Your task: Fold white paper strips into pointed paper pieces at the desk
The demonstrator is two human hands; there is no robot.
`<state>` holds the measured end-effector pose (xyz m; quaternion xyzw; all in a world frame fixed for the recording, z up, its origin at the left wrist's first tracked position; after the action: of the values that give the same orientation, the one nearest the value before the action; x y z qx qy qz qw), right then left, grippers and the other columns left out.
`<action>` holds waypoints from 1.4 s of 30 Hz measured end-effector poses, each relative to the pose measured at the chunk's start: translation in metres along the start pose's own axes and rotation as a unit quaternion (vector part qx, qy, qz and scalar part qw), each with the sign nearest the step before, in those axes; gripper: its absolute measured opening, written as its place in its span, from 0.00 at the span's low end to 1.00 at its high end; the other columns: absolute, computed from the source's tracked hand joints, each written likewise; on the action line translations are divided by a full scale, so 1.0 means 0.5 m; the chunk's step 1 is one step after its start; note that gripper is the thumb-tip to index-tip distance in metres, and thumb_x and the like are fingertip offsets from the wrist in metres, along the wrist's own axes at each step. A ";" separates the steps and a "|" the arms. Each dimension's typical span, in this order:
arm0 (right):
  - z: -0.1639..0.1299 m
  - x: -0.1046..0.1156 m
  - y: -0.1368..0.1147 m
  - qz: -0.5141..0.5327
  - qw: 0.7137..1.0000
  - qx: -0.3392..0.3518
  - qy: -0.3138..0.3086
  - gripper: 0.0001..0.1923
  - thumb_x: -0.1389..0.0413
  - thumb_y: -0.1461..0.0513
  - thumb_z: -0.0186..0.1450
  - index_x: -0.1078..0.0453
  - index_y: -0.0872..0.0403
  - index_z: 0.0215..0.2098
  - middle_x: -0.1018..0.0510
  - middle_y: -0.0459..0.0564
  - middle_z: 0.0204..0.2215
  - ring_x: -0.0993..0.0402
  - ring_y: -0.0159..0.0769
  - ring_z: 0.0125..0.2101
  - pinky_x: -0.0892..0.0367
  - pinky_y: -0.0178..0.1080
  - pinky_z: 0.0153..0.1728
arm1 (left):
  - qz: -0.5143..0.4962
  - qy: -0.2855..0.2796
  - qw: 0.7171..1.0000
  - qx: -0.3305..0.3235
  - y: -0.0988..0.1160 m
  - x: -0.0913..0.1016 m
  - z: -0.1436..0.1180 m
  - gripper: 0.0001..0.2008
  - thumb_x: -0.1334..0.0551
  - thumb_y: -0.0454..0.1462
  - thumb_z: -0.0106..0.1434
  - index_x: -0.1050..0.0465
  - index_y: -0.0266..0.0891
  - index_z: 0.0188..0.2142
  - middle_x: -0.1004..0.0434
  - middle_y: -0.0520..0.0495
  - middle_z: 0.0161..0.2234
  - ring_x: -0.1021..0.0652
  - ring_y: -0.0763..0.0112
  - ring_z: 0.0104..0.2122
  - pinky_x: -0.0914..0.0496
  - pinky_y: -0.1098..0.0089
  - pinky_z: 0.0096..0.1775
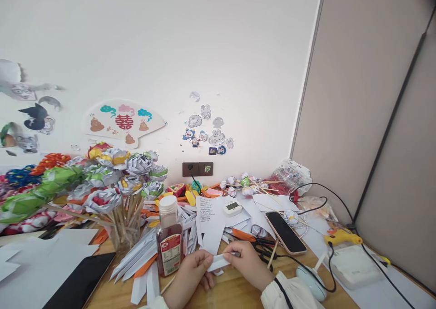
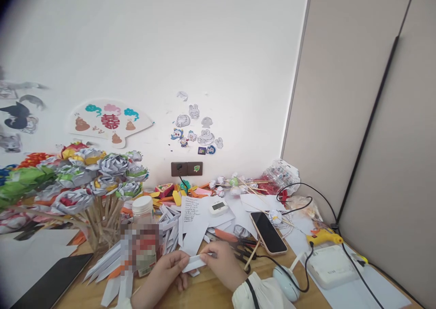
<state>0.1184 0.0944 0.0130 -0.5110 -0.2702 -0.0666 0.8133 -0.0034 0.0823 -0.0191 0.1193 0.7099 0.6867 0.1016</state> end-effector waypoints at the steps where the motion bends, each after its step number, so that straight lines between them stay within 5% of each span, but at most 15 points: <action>1: 0.000 0.000 0.001 0.005 1.000 -0.001 -0.002 0.07 0.48 0.63 0.55 0.29 0.56 0.24 0.29 0.45 0.19 0.35 0.30 0.23 0.42 0.30 0.24 | -0.004 -0.004 1.000 0.001 0.001 0.000 -0.001 0.22 0.43 0.54 0.45 0.35 0.35 0.21 0.31 0.53 0.11 0.32 0.77 0.12 0.39 0.76 0.17; 10: -0.002 -0.008 0.001 0.030 0.999 -0.026 -0.007 0.08 0.48 0.62 0.55 0.29 0.57 0.23 0.29 0.45 0.19 0.35 0.30 0.21 0.41 0.31 0.22 | 0.031 0.001 0.999 -0.007 0.008 -0.006 -0.009 0.20 0.42 0.52 0.46 0.35 0.35 0.23 0.34 0.56 0.11 0.33 0.77 0.12 0.40 0.76 0.17; 21: -0.007 -0.022 0.009 0.192 0.971 -0.024 -0.139 0.12 0.51 0.58 0.59 0.32 0.55 0.37 0.29 0.46 0.25 0.32 0.29 0.23 0.36 0.34 0.27 | -0.017 -0.020 1.000 0.009 -0.006 0.003 -0.007 0.20 0.41 0.51 0.46 0.35 0.34 0.23 0.26 0.50 0.20 0.30 0.78 0.13 0.38 0.76 0.17; 32: -0.012 -0.039 0.009 0.186 0.974 -0.057 -0.114 0.09 0.49 0.62 0.56 0.33 0.55 0.34 0.30 0.45 0.25 0.31 0.30 0.24 0.37 0.31 0.23 | -0.001 -0.008 1.000 0.025 -0.009 0.002 -0.001 0.21 0.40 0.50 0.43 0.32 0.34 0.26 0.30 0.54 0.14 0.31 0.77 0.11 0.39 0.76 0.16; 42: -0.005 -0.038 0.017 0.175 0.982 -0.027 -0.071 0.06 0.51 0.67 0.54 0.35 0.55 0.30 0.32 0.43 0.23 0.34 0.28 0.24 0.39 0.30 0.24 | -0.098 0.005 0.995 0.030 0.003 0.014 -0.007 0.15 0.35 0.42 0.41 0.31 0.34 0.27 0.27 0.52 0.18 0.29 0.76 0.15 0.38 0.75 0.19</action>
<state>0.1065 0.0933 -0.0044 -0.5757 -0.2318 0.1059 0.7769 -0.0108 0.0813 -0.0176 0.0490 0.7386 0.6527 0.1610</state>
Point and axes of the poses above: each hand's wrist, its own z-axis towards the middle knuckle, its own x-axis out of the back of the hand, y = z × x, the point moved 7 cm from there along z, towards the middle knuckle
